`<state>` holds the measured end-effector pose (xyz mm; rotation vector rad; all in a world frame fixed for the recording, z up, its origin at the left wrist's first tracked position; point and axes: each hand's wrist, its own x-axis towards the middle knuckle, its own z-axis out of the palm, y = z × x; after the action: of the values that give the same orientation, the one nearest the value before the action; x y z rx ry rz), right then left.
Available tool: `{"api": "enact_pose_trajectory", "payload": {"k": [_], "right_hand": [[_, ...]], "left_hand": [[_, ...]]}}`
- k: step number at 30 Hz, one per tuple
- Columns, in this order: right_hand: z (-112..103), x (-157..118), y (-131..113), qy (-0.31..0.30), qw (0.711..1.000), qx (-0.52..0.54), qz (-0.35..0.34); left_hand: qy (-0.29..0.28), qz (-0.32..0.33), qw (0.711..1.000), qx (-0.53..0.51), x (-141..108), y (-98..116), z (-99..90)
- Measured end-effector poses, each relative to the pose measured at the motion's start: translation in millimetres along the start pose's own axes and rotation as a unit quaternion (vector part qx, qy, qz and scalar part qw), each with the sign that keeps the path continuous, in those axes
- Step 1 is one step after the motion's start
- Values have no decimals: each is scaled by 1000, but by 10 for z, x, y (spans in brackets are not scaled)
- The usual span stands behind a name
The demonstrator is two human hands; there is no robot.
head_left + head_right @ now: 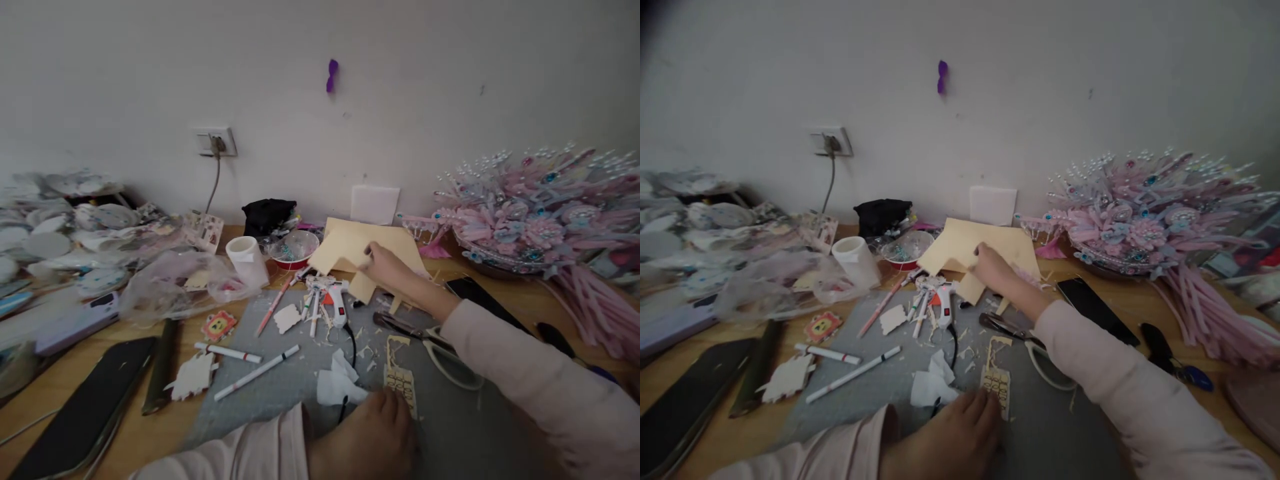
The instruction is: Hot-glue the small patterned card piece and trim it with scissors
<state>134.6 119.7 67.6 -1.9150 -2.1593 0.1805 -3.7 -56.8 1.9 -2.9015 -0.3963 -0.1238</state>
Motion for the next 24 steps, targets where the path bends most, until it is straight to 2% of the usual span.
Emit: {"api": "enact_pose_trajectory", "payload": {"k": [4, 6, 9, 11, 14, 16, 18, 22, 23, 24], "right_hand": [[-102, 137, -99, 19, 999, -37, 25], [-60, 48, -233, -9, 999, -48, 13], [125, -184, -442, -86, 995, -43, -7], [268, -302, -524, -137, 990, 43, -12], [397, -341, -539, -149, 982, 116, 7], [401, -320, -519, -156, 973, 169, 28], [353, -323, -513, -163, 954, 247, 50], [193, -463, -565, -166, 899, 399, 77], [149, -511, -579, -169, 879, 438, 85], [104, -556, -588, -170, 846, 496, 96]], "left_hand": [[2, 1, 1000, 11, -4, 4, -30], [12, -5, 1000, 16, -5, 22, -21], [27, -24, 999, 28, -10, 59, -3], [25, -35, 998, 37, -20, 85, -3], [26, -45, 998, 48, -47, 118, -17], [33, -53, 997, 51, -67, 134, -26], [38, -59, 996, 48, -85, 148, -27], [55, -79, 995, 38, -105, 178, -10], [59, -85, 994, 37, -108, 186, -5], [59, -93, 993, 35, -112, 193, -2]]}}
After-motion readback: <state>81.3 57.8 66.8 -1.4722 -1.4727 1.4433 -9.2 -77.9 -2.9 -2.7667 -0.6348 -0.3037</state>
